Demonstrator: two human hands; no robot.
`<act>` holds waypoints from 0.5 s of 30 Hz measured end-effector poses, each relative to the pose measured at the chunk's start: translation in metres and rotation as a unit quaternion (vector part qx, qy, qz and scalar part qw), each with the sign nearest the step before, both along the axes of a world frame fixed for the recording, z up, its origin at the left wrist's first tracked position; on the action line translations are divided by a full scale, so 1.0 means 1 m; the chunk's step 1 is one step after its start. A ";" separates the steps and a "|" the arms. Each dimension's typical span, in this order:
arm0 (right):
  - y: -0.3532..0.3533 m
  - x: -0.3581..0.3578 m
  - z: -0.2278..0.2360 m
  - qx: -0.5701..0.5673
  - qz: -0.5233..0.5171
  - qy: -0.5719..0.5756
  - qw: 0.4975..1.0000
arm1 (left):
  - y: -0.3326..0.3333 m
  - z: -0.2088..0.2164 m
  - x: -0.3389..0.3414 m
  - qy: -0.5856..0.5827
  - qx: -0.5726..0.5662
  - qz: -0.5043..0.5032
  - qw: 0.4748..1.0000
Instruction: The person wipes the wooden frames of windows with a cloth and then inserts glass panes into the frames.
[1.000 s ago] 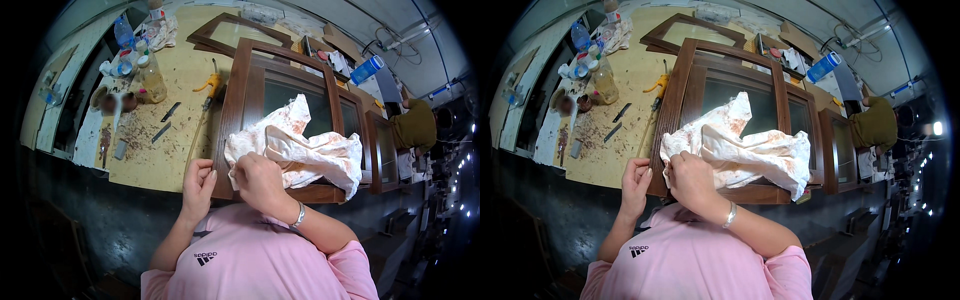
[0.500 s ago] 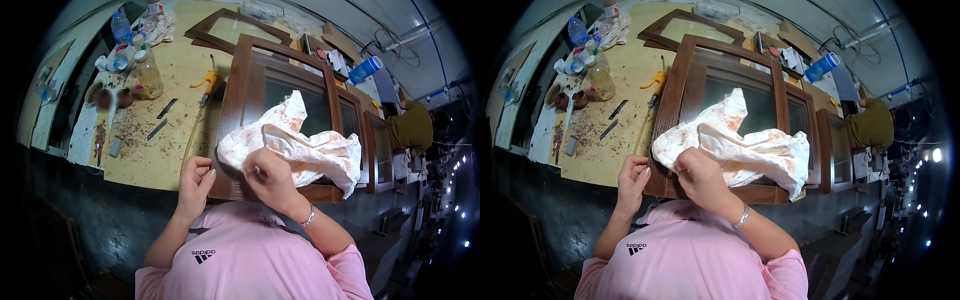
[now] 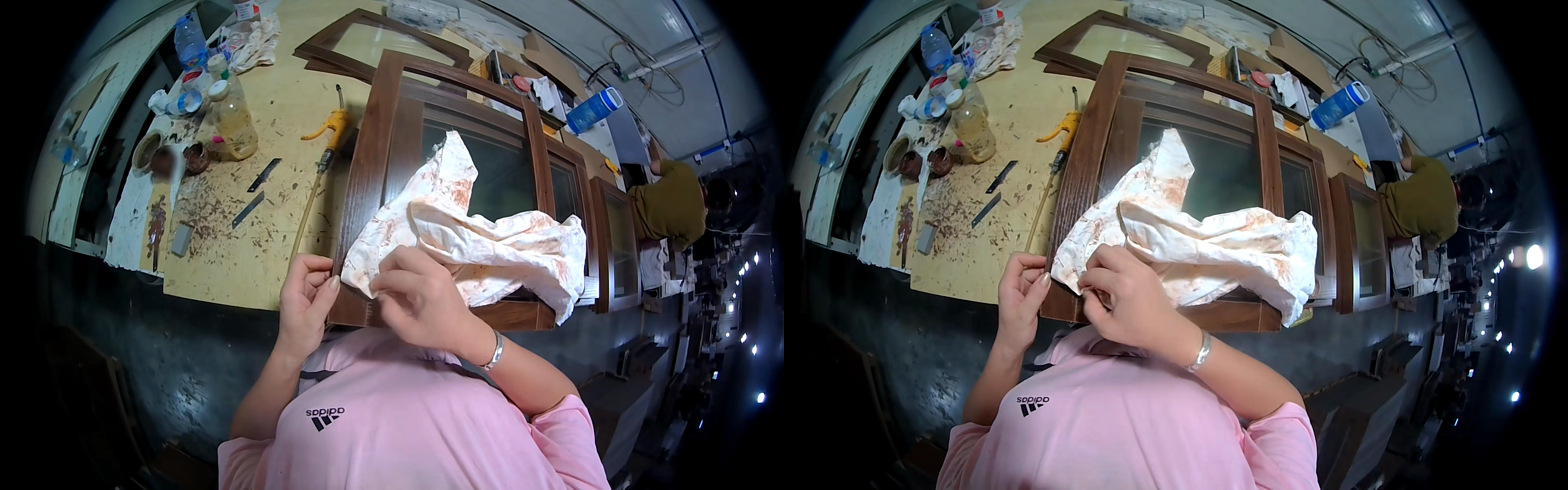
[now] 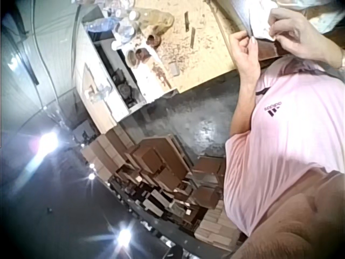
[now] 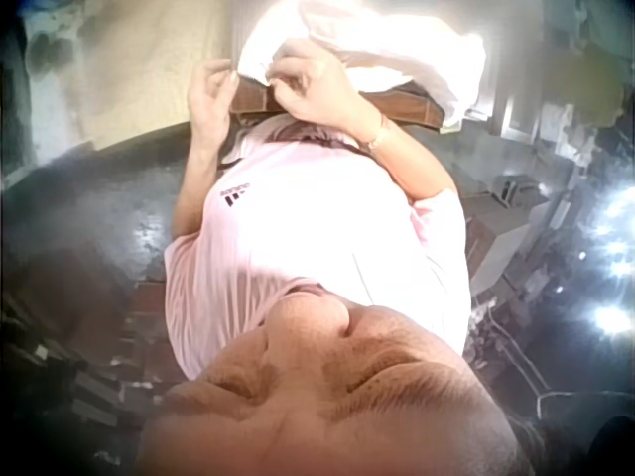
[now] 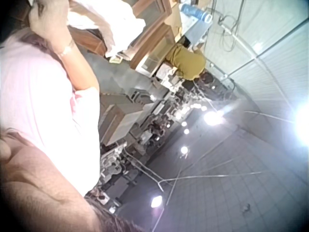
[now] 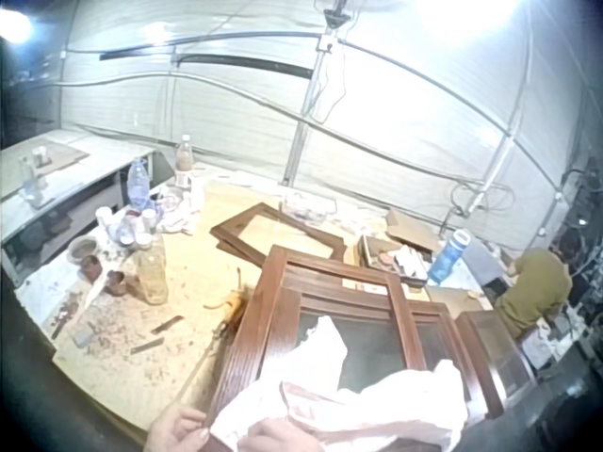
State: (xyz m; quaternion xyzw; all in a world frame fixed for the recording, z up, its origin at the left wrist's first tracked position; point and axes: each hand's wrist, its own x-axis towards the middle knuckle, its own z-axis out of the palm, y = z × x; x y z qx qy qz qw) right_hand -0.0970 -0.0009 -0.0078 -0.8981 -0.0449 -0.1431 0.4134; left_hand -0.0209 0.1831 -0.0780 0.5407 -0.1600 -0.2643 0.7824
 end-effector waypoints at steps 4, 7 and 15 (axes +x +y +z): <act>0.007 0.007 -0.004 -0.026 -0.040 0.006 0.999 | -0.002 -0.001 0.000 -0.001 0.008 0.012 1.000; 0.008 0.011 -0.005 -0.001 -0.077 0.032 0.997 | -0.002 0.002 -0.002 0.008 -0.014 0.010 1.000; 0.007 0.020 0.003 0.021 -0.093 0.091 0.991 | -0.002 0.001 -0.003 0.003 -0.002 0.015 1.000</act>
